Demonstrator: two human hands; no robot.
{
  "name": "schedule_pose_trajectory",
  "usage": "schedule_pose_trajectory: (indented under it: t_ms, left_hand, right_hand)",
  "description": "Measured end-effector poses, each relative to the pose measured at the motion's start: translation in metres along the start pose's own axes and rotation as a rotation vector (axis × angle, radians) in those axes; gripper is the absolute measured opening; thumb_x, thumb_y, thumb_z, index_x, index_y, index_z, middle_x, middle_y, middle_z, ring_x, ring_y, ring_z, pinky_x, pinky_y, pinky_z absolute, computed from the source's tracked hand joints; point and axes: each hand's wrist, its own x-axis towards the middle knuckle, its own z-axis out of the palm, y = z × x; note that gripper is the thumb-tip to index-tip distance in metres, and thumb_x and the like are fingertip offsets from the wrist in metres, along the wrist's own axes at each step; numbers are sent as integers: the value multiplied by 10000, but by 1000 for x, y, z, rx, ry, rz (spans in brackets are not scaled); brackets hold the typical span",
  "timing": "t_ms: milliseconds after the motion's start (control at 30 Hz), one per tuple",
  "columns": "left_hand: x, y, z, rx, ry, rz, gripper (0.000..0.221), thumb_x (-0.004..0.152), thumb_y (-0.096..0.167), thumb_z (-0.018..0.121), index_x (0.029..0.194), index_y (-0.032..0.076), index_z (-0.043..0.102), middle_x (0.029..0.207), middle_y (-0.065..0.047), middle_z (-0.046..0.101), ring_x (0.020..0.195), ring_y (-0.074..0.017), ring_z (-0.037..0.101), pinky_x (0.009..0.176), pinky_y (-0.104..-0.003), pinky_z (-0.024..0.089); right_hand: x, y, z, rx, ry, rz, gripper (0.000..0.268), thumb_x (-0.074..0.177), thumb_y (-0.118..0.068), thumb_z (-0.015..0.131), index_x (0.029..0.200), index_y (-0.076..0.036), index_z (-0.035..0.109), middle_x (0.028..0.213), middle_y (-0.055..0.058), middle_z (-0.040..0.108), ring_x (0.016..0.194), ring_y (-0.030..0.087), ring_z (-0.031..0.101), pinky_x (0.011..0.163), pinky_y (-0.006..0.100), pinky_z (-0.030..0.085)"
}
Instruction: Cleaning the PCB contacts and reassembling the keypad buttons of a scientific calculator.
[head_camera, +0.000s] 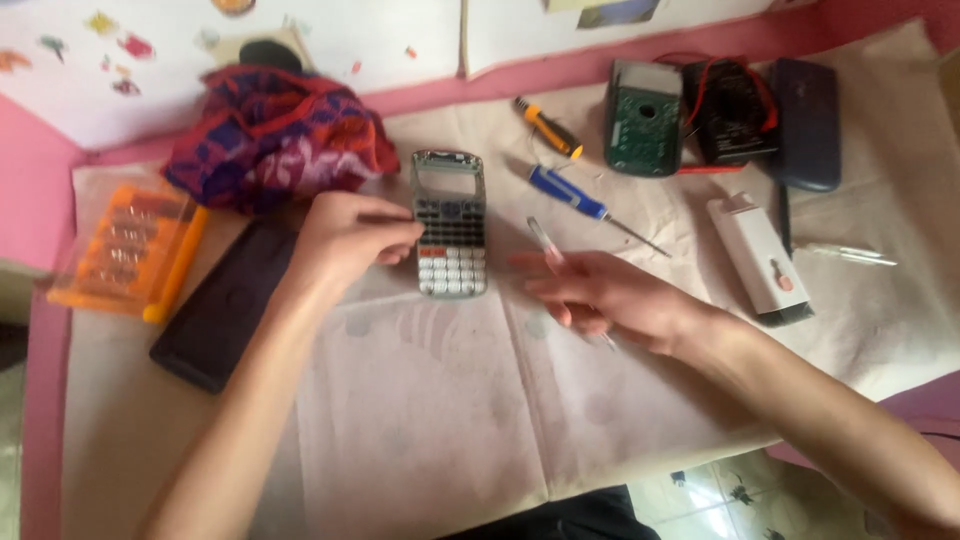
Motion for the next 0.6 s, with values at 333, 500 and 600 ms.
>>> schedule_pose_trajectory:
  t_ms: [333, 500, 600]
  left_hand:
    - [-142, -47, -31, -146, 4, -159, 408, 701, 14, 887, 1041, -160, 743, 708, -259, 736, 560, -245, 697, 618, -341, 604]
    - [-159, -45, -34, -119, -38, -371, 340, 729, 3, 872, 1057, -67, 813, 765, -238, 819, 619, -248, 730, 614, -297, 605]
    - [-161, -37, -32, -19, -83, -355, 311, 766, 66, 856, 1063, -20, 818, 771, -207, 845, 644, -209, 775, 632, -274, 636]
  right_hand:
    - [-22, 80, -9, -1322, 484, -468, 454, 989, -126, 543, 1439, -87, 574, 1118, 205, 569, 1007, 397, 662, 843, 456, 584]
    - [-5, 67, 5, -1434, 587, -889, 442, 1015, -141, 714, 1436, -49, 611, 1334, 258, 515, 1180, 399, 555, 952, 540, 489]
    - [6, 42, 27, -1268, 314, -1017, 278, 979, -106, 708, 1244, -27, 678, 1175, 202, 626, 1044, 361, 628, 893, 491, 500]
